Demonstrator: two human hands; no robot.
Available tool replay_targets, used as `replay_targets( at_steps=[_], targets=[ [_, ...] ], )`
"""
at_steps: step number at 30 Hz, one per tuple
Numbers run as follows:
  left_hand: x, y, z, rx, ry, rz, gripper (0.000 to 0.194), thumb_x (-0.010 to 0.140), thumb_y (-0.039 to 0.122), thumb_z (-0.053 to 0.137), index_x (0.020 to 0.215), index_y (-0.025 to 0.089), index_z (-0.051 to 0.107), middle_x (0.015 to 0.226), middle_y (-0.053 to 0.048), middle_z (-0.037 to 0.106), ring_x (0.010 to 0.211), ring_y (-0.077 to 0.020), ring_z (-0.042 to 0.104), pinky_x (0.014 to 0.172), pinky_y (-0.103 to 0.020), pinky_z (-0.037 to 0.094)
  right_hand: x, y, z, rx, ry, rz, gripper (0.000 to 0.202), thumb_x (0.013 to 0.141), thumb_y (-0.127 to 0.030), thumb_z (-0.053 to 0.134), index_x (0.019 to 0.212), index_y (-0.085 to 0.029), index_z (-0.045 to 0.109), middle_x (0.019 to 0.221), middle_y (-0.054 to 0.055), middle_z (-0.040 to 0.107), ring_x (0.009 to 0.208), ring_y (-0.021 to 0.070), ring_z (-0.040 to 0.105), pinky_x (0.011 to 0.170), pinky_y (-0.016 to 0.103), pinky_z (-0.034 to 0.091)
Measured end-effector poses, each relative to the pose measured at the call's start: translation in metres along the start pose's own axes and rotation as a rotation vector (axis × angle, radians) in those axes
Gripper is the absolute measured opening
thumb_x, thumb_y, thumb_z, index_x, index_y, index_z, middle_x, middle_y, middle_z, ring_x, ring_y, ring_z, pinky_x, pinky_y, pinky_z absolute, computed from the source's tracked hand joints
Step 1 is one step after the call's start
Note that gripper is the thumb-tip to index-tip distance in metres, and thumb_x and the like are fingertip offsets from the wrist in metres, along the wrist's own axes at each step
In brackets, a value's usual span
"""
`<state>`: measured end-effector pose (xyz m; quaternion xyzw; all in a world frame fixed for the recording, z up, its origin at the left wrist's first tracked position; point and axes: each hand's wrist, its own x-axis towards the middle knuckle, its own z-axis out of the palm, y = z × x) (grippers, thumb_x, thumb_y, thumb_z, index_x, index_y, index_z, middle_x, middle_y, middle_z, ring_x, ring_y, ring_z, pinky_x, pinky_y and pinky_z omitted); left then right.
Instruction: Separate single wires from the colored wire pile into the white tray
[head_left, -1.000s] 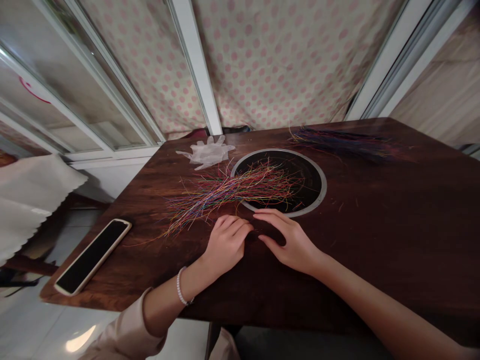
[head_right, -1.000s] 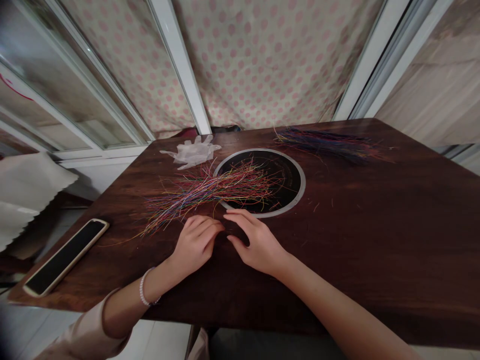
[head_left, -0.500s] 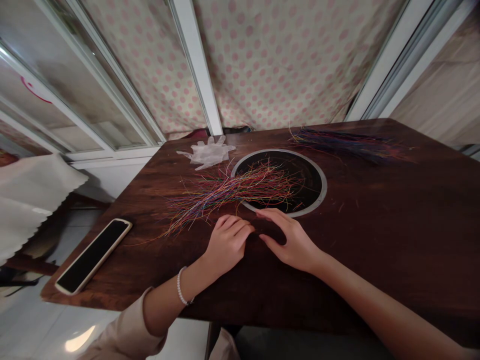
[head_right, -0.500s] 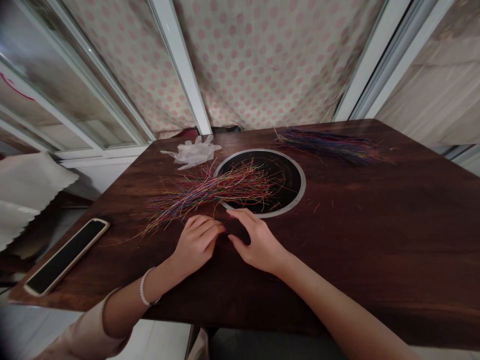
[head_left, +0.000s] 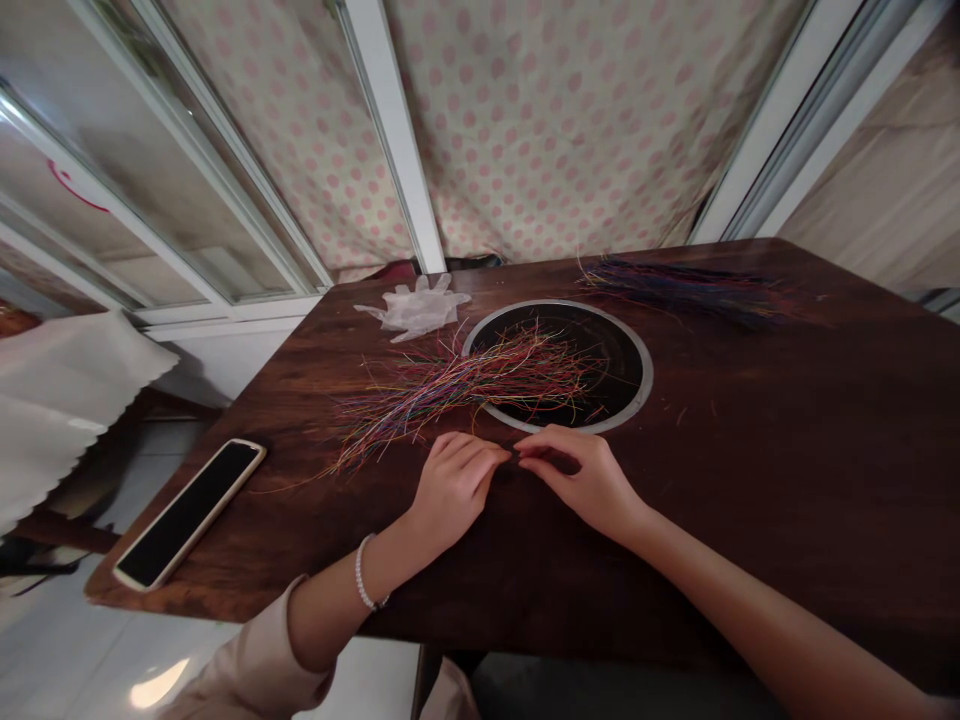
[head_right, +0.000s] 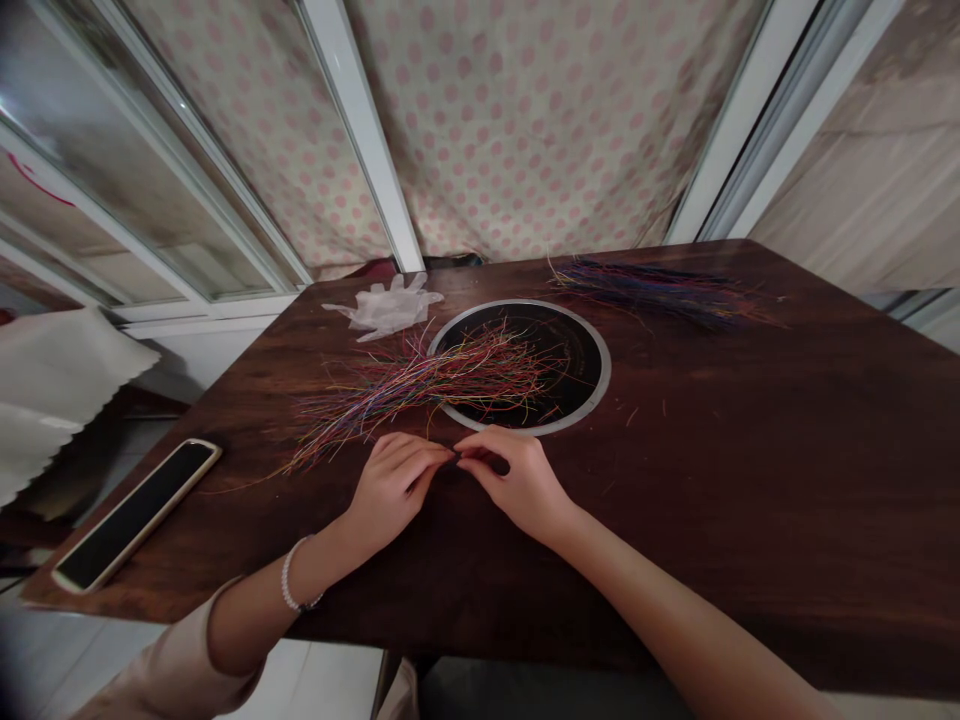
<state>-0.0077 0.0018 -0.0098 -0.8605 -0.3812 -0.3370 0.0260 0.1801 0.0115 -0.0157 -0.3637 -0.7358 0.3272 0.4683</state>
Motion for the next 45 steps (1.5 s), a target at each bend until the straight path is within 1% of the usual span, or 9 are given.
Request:
replay_targets(
  at_steps=[2, 7, 9, 13, 17, 24, 33, 41, 45],
  targets=[
    [0.000, 0.000, 0.000, -0.003, -0.009, 0.006, 0.017, 0.089, 0.007, 0.050, 0.089, 0.018, 0.063, 0.084, 0.001, 0.071, 0.077, -0.0139, 0.062, 0.075, -0.030, 0.041, 0.000, 0.001, 0.001, -0.014, 0.006, -0.017, 0.012, 0.080, -0.013, 0.062, 0.088, -0.019, 0.068, 0.077, 0.002, 0.069, 0.070, 0.0142, 0.066, 0.067, 0.028, 0.057],
    [-0.001, 0.000, -0.001, -0.018, -0.033, 0.010, 0.018, 0.090, 0.008, 0.048, 0.090, 0.018, 0.062, 0.086, 0.001, 0.072, 0.078, -0.0132, 0.062, 0.076, -0.030, 0.040, -0.001, 0.004, 0.003, 0.036, 0.035, -0.034, 0.036, 0.081, -0.015, 0.061, 0.116, -0.022, 0.058, 0.094, 0.005, 0.067, 0.072, 0.0133, 0.067, 0.065, 0.028, 0.059],
    [-0.001, 0.000, -0.001, -0.021, -0.043, 0.011, 0.019, 0.090, 0.007, 0.047, 0.091, 0.018, 0.062, 0.085, 0.002, 0.072, 0.076, -0.0128, 0.062, 0.074, -0.029, 0.040, -0.001, 0.003, 0.002, 0.016, 0.023, -0.074, 0.030, 0.082, -0.015, 0.061, 0.111, -0.022, 0.062, 0.094, 0.005, 0.066, 0.072, 0.0129, 0.066, 0.066, 0.028, 0.058],
    [-0.001, 0.001, -0.002, -0.010, -0.048, 0.004, 0.019, 0.090, 0.007, 0.046, 0.089, 0.019, 0.061, 0.081, 0.002, 0.071, 0.070, -0.0122, 0.061, 0.071, -0.029, 0.041, 0.000, 0.000, 0.000, -0.045, 0.011, -0.120, 0.012, 0.083, -0.014, 0.061, 0.091, -0.021, 0.068, 0.084, 0.004, 0.068, 0.074, 0.0145, 0.065, 0.070, 0.029, 0.056],
    [-0.001, 0.001, -0.003, -0.015, -0.036, -0.011, 0.018, 0.090, 0.008, 0.046, 0.091, 0.019, 0.060, 0.084, 0.001, 0.072, 0.070, -0.0124, 0.062, 0.073, -0.028, 0.042, 0.000, -0.002, -0.001, -0.090, 0.019, -0.096, 0.009, 0.083, -0.016, 0.061, 0.081, -0.021, 0.068, 0.077, 0.002, 0.069, 0.071, 0.0145, 0.065, 0.069, 0.029, 0.054],
    [-0.002, 0.002, -0.002, -0.014, -0.005, -0.041, 0.015, 0.091, 0.014, 0.048, 0.096, 0.018, 0.061, 0.083, -0.001, 0.071, 0.069, -0.0142, 0.063, 0.072, -0.030, 0.046, -0.001, 0.001, 0.000, -0.160, 0.072, -0.115, 0.009, 0.084, -0.019, 0.060, 0.080, -0.021, 0.068, 0.074, 0.001, 0.068, 0.068, 0.0141, 0.064, 0.065, 0.028, 0.053],
    [-0.001, 0.002, -0.001, 0.000, -0.029, -0.046, 0.014, 0.091, 0.017, 0.050, 0.085, 0.018, 0.062, 0.079, -0.001, 0.071, 0.069, -0.0152, 0.063, 0.072, -0.031, 0.045, -0.004, 0.005, 0.002, -0.228, 0.036, -0.188, 0.011, 0.087, -0.020, 0.058, 0.081, -0.021, 0.067, 0.077, 0.002, 0.068, 0.071, 0.0147, 0.064, 0.069, 0.028, 0.053],
    [-0.001, 0.002, 0.002, 0.019, -0.054, -0.076, 0.011, 0.089, 0.016, 0.052, 0.085, 0.018, 0.062, 0.078, -0.001, 0.071, 0.070, -0.0162, 0.062, 0.072, -0.032, 0.045, -0.005, 0.007, 0.003, -0.253, 0.006, -0.210, 0.009, 0.087, -0.020, 0.058, 0.084, -0.019, 0.066, 0.079, 0.003, 0.067, 0.072, 0.0156, 0.064, 0.069, 0.029, 0.053],
    [-0.001, 0.001, 0.002, 0.028, -0.052, -0.088, 0.012, 0.089, 0.016, 0.051, 0.083, 0.017, 0.061, 0.075, -0.001, 0.069, 0.067, -0.0163, 0.061, 0.070, -0.032, 0.045, -0.005, 0.009, 0.004, -0.262, 0.005, -0.226, 0.010, 0.086, -0.016, 0.058, 0.091, -0.020, 0.065, 0.084, 0.004, 0.067, 0.077, 0.0170, 0.064, 0.072, 0.030, 0.054]
  ],
)
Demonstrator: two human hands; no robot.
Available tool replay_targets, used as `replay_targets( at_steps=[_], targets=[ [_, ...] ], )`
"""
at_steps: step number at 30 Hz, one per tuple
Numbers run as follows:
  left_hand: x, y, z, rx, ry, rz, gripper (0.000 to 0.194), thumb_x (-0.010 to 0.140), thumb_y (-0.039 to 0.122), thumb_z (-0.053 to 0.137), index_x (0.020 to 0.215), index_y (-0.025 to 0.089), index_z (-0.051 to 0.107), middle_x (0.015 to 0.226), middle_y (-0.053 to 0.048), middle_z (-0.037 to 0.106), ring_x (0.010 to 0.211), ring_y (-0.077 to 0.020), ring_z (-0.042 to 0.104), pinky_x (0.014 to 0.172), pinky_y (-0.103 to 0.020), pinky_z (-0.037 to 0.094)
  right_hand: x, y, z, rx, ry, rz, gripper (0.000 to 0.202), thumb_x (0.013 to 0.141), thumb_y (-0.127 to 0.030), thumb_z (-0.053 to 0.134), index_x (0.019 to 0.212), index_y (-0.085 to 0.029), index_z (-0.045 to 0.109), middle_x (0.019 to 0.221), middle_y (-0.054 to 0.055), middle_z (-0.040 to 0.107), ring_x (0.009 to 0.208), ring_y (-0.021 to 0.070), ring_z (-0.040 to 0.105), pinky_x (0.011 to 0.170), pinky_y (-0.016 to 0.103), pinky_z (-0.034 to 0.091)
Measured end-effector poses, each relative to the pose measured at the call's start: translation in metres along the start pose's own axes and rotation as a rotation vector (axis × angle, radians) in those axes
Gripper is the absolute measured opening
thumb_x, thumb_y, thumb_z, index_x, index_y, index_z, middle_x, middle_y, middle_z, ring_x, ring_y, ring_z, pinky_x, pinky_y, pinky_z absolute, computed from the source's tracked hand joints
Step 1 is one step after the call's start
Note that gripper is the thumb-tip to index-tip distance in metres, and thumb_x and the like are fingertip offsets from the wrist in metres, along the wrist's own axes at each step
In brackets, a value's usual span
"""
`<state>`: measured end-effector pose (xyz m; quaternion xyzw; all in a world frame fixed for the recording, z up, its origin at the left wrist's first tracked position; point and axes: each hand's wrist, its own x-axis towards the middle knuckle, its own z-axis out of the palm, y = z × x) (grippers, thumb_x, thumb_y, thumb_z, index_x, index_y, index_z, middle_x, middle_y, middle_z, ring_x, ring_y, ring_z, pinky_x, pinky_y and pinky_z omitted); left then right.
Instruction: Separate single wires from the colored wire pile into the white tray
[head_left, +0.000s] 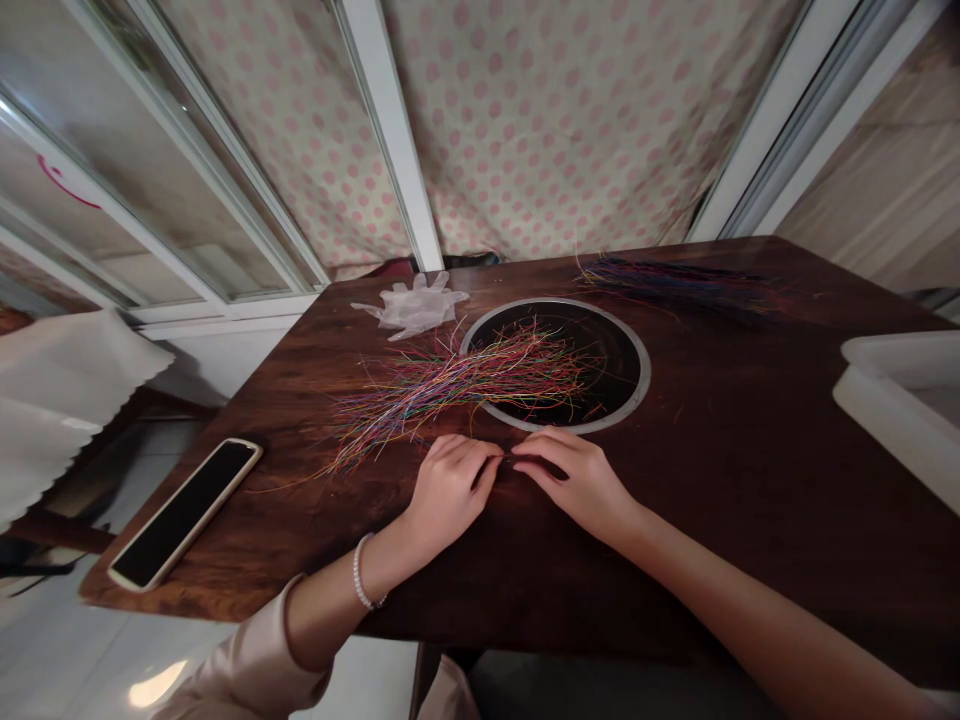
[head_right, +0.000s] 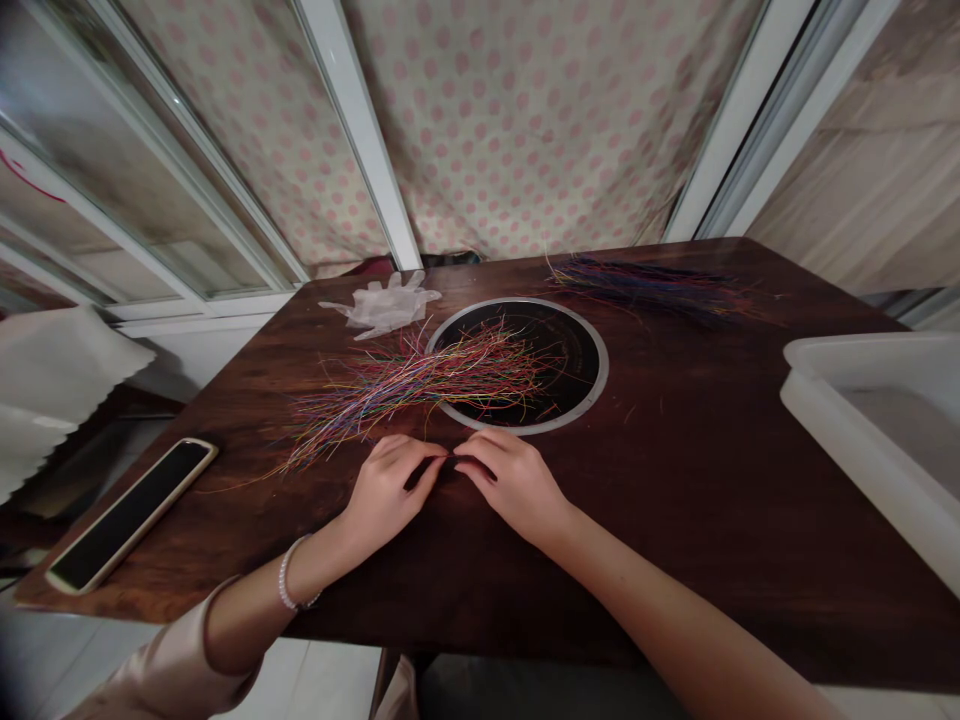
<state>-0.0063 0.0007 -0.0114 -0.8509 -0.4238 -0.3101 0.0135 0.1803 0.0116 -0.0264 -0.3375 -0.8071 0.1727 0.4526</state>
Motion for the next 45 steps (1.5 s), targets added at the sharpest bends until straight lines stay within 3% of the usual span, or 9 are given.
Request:
replay_targets(
  at_steps=[6, 28, 38, 45],
  targets=[
    [-0.0003, -0.0010, 0.0012, 0.000, 0.022, 0.001, 0.011, 0.088, 0.014, 0.051, 0.083, 0.017, 0.059, 0.073, -0.001, 0.068, 0.066, -0.0171, 0.060, 0.068, -0.032, 0.045, 0.0003, 0.0005, -0.0011, -0.013, -0.014, -0.018, 0.024, 0.086, -0.010, 0.055, 0.106, -0.021, 0.062, 0.094, 0.006, 0.066, 0.086, 0.0176, 0.063, 0.077, 0.032, 0.055],
    [0.0005, 0.0036, -0.0037, -0.147, -0.079, -0.140, 0.012, 0.087, 0.013, 0.046, 0.080, 0.018, 0.054, 0.070, 0.000, 0.059, 0.067, -0.0162, 0.053, 0.070, -0.032, 0.040, -0.0008, 0.0014, -0.0021, -0.183, -0.022, -0.113, 0.015, 0.086, -0.017, 0.059, 0.097, -0.016, 0.068, 0.087, 0.006, 0.069, 0.077, 0.0183, 0.064, 0.071, 0.033, 0.054],
    [-0.0003, 0.0022, -0.0025, -0.132, -0.047, -0.119, 0.010, 0.089, 0.015, 0.049, 0.084, 0.018, 0.057, 0.074, -0.001, 0.063, 0.070, -0.0166, 0.057, 0.073, -0.032, 0.042, -0.0010, 0.0010, -0.0018, -0.142, -0.017, -0.059, 0.019, 0.090, -0.021, 0.054, 0.099, -0.020, 0.070, 0.088, 0.005, 0.070, 0.078, 0.0171, 0.065, 0.072, 0.031, 0.054],
    [-0.0002, 0.0011, -0.0021, -0.131, -0.020, -0.104, 0.009, 0.088, 0.014, 0.052, 0.082, 0.018, 0.057, 0.076, 0.000, 0.066, 0.072, -0.0164, 0.059, 0.074, -0.032, 0.043, 0.0025, -0.0055, -0.0012, 0.083, -0.011, 0.142, 0.018, 0.086, -0.016, 0.056, 0.093, -0.021, 0.072, 0.085, 0.004, 0.072, 0.076, 0.0156, 0.067, 0.071, 0.027, 0.054]
  ],
)
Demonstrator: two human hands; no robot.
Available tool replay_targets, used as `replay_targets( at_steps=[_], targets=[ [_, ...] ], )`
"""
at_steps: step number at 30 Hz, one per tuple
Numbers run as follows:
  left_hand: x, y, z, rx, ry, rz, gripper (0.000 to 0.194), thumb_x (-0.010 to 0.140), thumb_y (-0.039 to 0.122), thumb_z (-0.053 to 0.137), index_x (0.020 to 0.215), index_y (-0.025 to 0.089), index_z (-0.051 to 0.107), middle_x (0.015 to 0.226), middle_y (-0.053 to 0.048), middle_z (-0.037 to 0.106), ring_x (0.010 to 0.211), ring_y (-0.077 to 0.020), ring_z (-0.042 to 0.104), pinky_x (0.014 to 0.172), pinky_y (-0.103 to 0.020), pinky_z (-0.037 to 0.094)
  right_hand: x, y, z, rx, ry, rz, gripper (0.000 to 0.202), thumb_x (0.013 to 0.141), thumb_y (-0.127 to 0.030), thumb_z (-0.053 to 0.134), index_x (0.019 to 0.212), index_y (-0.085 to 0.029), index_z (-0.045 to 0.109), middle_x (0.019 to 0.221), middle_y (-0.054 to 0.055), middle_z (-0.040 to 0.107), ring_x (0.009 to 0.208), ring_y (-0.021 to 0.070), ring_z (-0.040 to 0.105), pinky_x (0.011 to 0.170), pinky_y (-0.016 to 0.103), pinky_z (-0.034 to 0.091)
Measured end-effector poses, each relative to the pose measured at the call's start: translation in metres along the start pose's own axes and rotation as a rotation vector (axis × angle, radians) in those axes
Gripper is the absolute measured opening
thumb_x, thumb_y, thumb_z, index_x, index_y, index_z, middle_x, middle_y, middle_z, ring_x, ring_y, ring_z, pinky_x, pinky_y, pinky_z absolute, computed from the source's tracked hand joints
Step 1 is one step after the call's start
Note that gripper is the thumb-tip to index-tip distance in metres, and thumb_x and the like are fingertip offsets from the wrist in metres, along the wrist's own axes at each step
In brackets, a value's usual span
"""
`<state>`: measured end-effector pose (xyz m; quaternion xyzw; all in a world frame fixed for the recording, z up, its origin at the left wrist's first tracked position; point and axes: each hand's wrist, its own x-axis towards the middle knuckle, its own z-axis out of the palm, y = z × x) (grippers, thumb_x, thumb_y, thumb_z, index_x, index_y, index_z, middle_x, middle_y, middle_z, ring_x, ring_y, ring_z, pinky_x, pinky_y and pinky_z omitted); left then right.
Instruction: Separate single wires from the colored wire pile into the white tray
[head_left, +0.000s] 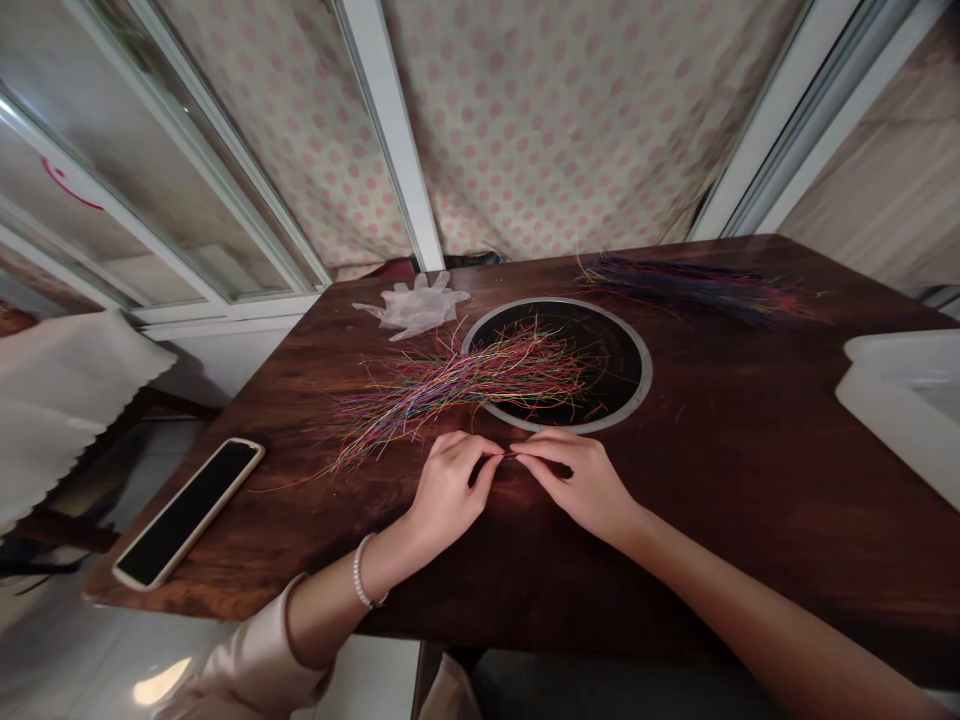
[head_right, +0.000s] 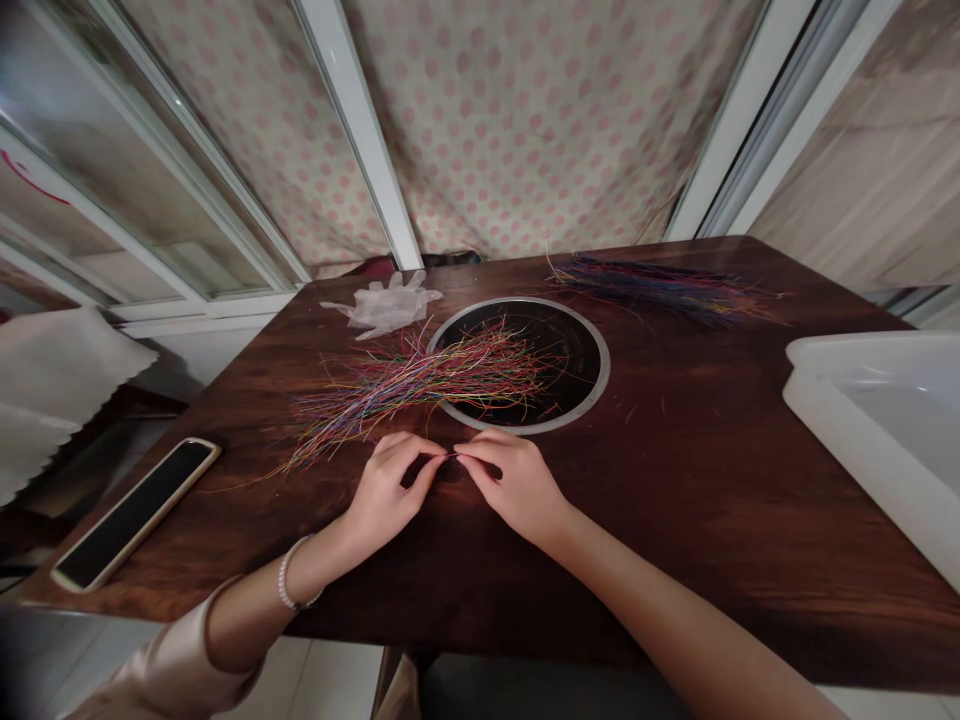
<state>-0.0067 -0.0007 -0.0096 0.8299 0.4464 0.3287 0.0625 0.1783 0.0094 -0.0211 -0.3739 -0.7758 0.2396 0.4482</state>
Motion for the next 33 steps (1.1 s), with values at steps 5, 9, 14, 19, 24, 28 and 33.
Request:
replay_targets(
  at_steps=[5, 9, 14, 19, 24, 28, 33],
  targets=[
    [-0.0003, 0.0004, -0.0002, 0.010, -0.001, -0.001, 0.009, 0.087, 0.014, 0.054, 0.080, 0.019, 0.057, 0.075, 0.000, 0.066, 0.070, -0.0162, 0.059, 0.073, -0.032, 0.043, 0.0015, -0.0034, 0.0002, 0.087, -0.005, 0.154, 0.017, 0.082, -0.014, 0.059, 0.088, -0.021, 0.074, 0.083, 0.004, 0.073, 0.075, 0.0169, 0.069, 0.067, 0.027, 0.055],
    [-0.0003, 0.0011, -0.0007, 0.031, 0.013, 0.006, 0.008, 0.087, 0.016, 0.054, 0.079, 0.019, 0.057, 0.073, 0.000, 0.065, 0.070, -0.0162, 0.059, 0.073, -0.032, 0.043, 0.0018, -0.0036, 0.0001, 0.117, -0.023, 0.252, 0.016, 0.081, -0.016, 0.060, 0.089, -0.020, 0.074, 0.082, 0.003, 0.074, 0.073, 0.0173, 0.069, 0.065, 0.027, 0.055],
    [0.0007, 0.0024, -0.0014, 0.063, 0.013, 0.009, 0.009, 0.085, 0.017, 0.054, 0.077, 0.019, 0.055, 0.071, 0.000, 0.063, 0.069, -0.0164, 0.058, 0.072, -0.032, 0.043, 0.0009, -0.0021, 0.0008, 0.152, -0.019, 0.286, 0.017, 0.080, -0.018, 0.060, 0.089, -0.020, 0.074, 0.081, 0.003, 0.075, 0.070, 0.0177, 0.070, 0.063, 0.028, 0.056],
    [0.0006, 0.0028, -0.0008, 0.096, 0.010, 0.026, 0.009, 0.083, 0.014, 0.053, 0.076, 0.019, 0.054, 0.070, 0.000, 0.061, 0.068, -0.0169, 0.057, 0.071, -0.031, 0.042, 0.0004, -0.0020, 0.0010, 0.129, -0.005, 0.246, 0.016, 0.080, -0.018, 0.060, 0.087, -0.022, 0.074, 0.078, 0.003, 0.075, 0.068, 0.0179, 0.070, 0.061, 0.028, 0.056],
    [0.0011, 0.0043, -0.0009, 0.152, -0.016, 0.009, 0.007, 0.079, 0.015, 0.053, 0.074, 0.019, 0.051, 0.069, -0.001, 0.060, 0.068, -0.0183, 0.055, 0.070, -0.033, 0.042, 0.0002, -0.0024, 0.0015, 0.076, 0.010, 0.160, 0.016, 0.081, -0.015, 0.060, 0.086, -0.021, 0.074, 0.081, 0.003, 0.074, 0.073, 0.0183, 0.070, 0.066, 0.029, 0.056],
    [0.0014, 0.0048, -0.0016, 0.189, -0.043, 0.019, 0.009, 0.079, 0.016, 0.052, 0.071, 0.019, 0.050, 0.066, -0.001, 0.059, 0.066, -0.0190, 0.055, 0.070, -0.034, 0.042, -0.0004, -0.0026, 0.0022, 0.074, 0.016, 0.108, 0.016, 0.080, -0.012, 0.060, 0.086, -0.018, 0.074, 0.081, 0.004, 0.074, 0.072, 0.0175, 0.069, 0.066, 0.027, 0.055],
    [0.0011, 0.0044, -0.0017, 0.162, -0.052, 0.038, 0.010, 0.082, 0.017, 0.050, 0.072, 0.019, 0.051, 0.066, -0.001, 0.060, 0.066, -0.0181, 0.055, 0.072, -0.034, 0.042, -0.0006, -0.0017, 0.0021, 0.064, 0.017, 0.062, 0.020, 0.081, -0.010, 0.058, 0.086, -0.021, 0.073, 0.081, 0.003, 0.073, 0.072, 0.0164, 0.069, 0.064, 0.026, 0.055]
  ],
)
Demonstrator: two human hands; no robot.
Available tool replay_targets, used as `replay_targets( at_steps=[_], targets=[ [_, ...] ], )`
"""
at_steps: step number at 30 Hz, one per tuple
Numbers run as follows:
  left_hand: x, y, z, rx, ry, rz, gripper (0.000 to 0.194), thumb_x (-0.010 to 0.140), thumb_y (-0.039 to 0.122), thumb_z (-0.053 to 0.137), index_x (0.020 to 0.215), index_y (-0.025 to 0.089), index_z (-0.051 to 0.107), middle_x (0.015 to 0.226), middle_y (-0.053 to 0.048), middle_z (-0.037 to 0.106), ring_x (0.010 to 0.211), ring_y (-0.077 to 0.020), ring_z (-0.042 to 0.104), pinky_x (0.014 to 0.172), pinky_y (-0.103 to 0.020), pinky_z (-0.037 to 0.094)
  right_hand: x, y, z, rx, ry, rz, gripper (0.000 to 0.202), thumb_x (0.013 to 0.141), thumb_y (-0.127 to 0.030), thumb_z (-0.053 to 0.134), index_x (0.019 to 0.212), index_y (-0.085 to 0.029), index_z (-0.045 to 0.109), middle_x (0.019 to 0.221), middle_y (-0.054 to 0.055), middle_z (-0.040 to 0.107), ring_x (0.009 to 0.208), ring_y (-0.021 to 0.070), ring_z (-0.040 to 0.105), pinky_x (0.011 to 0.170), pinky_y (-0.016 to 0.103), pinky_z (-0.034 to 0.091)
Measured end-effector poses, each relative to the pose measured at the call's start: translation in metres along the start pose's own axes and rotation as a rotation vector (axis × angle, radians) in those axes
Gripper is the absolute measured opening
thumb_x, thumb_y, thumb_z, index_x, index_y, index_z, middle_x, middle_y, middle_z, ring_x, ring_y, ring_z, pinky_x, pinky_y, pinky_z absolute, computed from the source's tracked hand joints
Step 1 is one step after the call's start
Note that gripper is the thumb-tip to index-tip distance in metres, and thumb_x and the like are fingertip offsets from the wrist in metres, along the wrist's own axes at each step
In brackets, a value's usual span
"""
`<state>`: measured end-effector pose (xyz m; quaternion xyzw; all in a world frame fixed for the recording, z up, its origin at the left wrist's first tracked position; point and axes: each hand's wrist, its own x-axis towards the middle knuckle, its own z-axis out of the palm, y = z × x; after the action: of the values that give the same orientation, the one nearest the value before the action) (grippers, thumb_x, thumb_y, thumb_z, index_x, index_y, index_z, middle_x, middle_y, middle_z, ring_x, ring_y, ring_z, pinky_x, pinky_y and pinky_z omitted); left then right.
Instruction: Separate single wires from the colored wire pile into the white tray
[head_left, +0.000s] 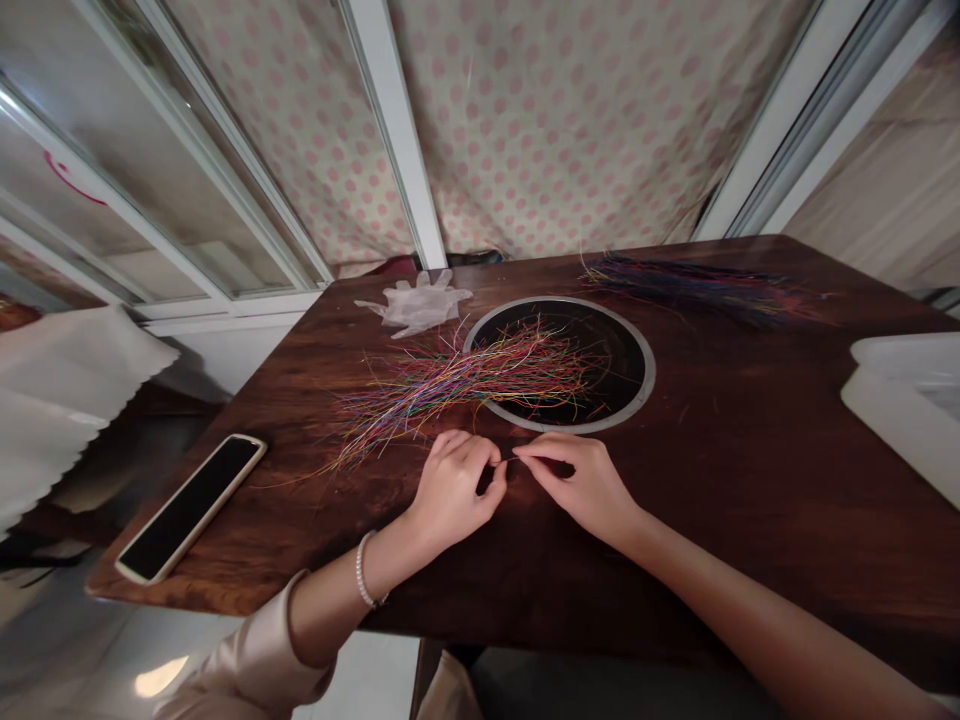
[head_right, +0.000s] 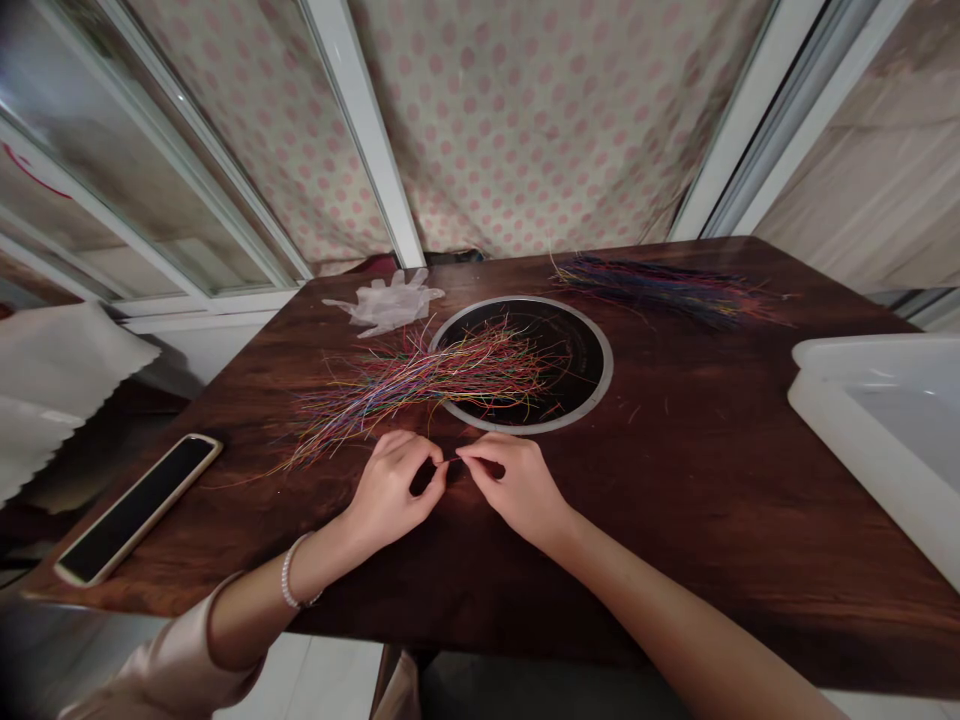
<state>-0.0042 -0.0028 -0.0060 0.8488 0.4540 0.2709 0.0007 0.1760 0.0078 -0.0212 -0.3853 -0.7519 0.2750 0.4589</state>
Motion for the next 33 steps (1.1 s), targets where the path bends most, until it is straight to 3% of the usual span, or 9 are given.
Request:
replay_targets(
  at_steps=[13, 25, 33],
  targets=[
    [-0.0002, 0.0029, -0.0030, -0.090, 0.093, 0.031, 0.011, 0.086, 0.017, 0.049, 0.076, 0.019, 0.053, 0.069, 0.000, 0.062, 0.066, -0.0159, 0.055, 0.072, -0.032, 0.042, 0.0004, -0.0020, -0.0010, -0.034, -0.001, -0.063, 0.021, 0.084, -0.014, 0.055, 0.089, -0.022, 0.074, 0.083, 0.004, 0.073, 0.072, 0.0161, 0.069, 0.065, 0.027, 0.057],
    [-0.0013, 0.0019, -0.0054, -0.214, 0.054, -0.046, 0.013, 0.089, 0.016, 0.043, 0.080, 0.019, 0.053, 0.071, -0.002, 0.061, 0.069, -0.0167, 0.056, 0.073, -0.033, 0.042, 0.0033, -0.0083, -0.0047, 0.087, -0.025, 0.080, 0.018, 0.081, -0.016, 0.058, 0.084, -0.022, 0.074, 0.078, 0.002, 0.074, 0.070, 0.0159, 0.069, 0.064, 0.027, 0.055],
    [-0.0003, 0.0042, -0.0068, -0.277, 0.074, -0.061, 0.010, 0.086, 0.016, 0.047, 0.078, 0.019, 0.051, 0.071, -0.001, 0.061, 0.068, -0.0158, 0.056, 0.073, -0.032, 0.043, 0.0030, -0.0084, -0.0043, 0.108, 0.001, 0.039, 0.018, 0.081, -0.015, 0.060, 0.084, -0.023, 0.075, 0.078, 0.002, 0.074, 0.070, 0.0161, 0.068, 0.064, 0.027, 0.055]
  ],
)
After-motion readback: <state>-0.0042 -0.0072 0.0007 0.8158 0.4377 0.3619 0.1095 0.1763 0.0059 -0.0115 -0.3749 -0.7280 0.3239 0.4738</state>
